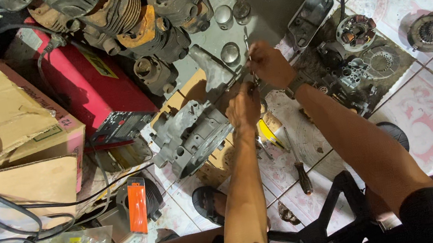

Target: The person cleans a metallic engine casing with a yellow sponge, then uses a wrench to tighten bolts on the casing. The person handles the casing and tools directly with both hands.

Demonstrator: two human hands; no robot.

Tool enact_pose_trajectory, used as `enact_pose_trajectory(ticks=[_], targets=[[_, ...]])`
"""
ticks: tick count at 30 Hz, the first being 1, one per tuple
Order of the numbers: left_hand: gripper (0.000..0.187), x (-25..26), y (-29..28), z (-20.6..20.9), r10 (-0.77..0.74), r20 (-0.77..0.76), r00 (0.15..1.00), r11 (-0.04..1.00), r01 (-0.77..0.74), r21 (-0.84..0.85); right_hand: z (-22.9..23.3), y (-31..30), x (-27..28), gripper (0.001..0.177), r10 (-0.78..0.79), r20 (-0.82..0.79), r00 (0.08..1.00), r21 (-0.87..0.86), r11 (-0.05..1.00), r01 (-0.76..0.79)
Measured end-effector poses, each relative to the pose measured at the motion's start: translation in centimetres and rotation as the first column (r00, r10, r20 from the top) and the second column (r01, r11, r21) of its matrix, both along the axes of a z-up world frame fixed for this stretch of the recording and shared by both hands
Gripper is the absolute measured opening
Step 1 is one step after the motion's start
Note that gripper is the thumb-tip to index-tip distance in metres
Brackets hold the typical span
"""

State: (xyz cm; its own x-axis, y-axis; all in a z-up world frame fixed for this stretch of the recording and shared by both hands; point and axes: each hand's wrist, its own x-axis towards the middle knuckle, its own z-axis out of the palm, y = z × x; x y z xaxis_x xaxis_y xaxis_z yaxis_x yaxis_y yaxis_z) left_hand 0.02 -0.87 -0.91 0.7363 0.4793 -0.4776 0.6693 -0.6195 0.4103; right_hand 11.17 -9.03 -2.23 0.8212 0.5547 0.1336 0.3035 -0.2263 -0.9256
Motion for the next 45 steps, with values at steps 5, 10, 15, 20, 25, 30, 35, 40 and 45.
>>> enact_pose_trajectory(ticks=[5,10,15,20,25,30,35,40,45], targets=[[0.025,0.3,0.5,2.2,0.005,-0.019,1.0,1.0,-0.006,-0.009,3.1,-0.8,-2.2,0.022,-0.042,-0.012,0.999,0.002,0.999,0.042],[0.025,0.3,0.6,2.7,0.034,-0.06,0.998,0.999,-0.036,-0.035,2.1,-2.4,-5.1,0.009,-0.207,0.157,0.966,0.043,0.978,0.203],[0.026,0.2,0.2,4.4,0.085,-0.015,0.996,0.994,-0.086,-0.071,3.2,-3.8,-7.9,0.007,-0.293,0.236,0.927,0.111,0.955,0.274],[0.028,0.0,0.3,2.5,0.023,-0.013,1.0,1.0,-0.023,-0.019,2.5,-4.9,-9.6,0.007,-0.35,0.225,0.909,0.109,0.936,0.333],[0.026,0.0,0.4,1.8,0.034,0.031,0.999,0.999,-0.033,-0.037,0.2,-5.8,-10.5,0.005,-0.327,0.243,0.913,0.064,0.945,0.321],[0.026,0.0,0.3,-0.1,-0.004,0.06,0.998,1.0,0.002,0.022,-0.5,-5.9,-10.5,0.013,-0.286,0.243,0.927,0.049,0.958,0.283],[0.026,0.0,-0.1,1.9,-0.003,0.097,0.995,0.998,-0.004,0.064,-3.7,-6.9,-10.6,0.016,-0.246,0.207,0.947,-0.012,0.967,0.254],[0.026,-0.3,0.0,1.3,0.038,0.148,0.988,0.999,-0.042,0.03,-5.8,-6.6,-9.0,0.019,-0.128,0.175,0.976,-0.18,0.971,0.16],[0.028,-0.2,-0.2,0.9,-0.02,0.108,0.994,0.999,0.014,0.053,-2.3,-5.0,-6.6,0.02,-0.003,0.18,0.984,-0.525,0.846,0.099]])
